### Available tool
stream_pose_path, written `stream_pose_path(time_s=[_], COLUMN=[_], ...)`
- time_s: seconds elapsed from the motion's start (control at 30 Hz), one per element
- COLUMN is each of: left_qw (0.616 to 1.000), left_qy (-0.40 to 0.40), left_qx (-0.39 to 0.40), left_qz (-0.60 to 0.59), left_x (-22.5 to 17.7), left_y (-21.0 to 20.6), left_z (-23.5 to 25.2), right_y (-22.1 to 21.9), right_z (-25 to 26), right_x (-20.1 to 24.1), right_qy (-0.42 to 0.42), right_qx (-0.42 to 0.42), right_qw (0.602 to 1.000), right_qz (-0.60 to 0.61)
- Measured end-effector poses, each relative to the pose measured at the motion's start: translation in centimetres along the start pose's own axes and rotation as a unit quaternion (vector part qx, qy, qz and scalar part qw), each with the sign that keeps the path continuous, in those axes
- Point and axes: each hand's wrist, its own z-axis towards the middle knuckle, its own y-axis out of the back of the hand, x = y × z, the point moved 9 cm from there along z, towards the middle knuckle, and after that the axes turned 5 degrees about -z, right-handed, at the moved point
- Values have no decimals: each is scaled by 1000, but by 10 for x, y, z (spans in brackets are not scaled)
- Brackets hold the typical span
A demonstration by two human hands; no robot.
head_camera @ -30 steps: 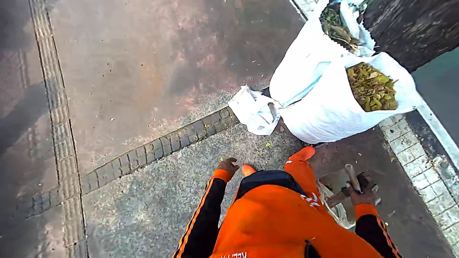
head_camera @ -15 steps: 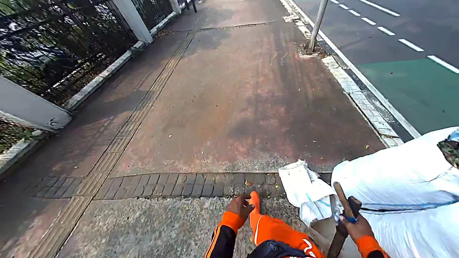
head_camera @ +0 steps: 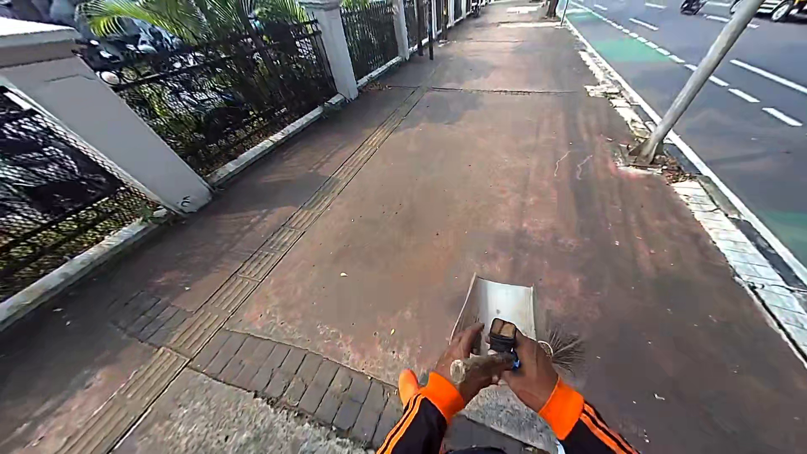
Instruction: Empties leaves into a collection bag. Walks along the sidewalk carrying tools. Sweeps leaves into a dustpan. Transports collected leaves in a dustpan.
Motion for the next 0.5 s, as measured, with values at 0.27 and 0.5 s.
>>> stream_pose_path(time_s=[0.27,0.5], left_qw=[983,880], left_qy=[92,293], left_qx=[-137,-373], left_qz=[86,-2], left_x=[82,241], left_y=[252,513], left_z=[222,316], right_y=[-60,3], right_z=[316,509], right_x=[78,-52], right_qy=[167,-131], right_qx=[16,-103], right_qw=[986,986], right_qz=[-15,28])
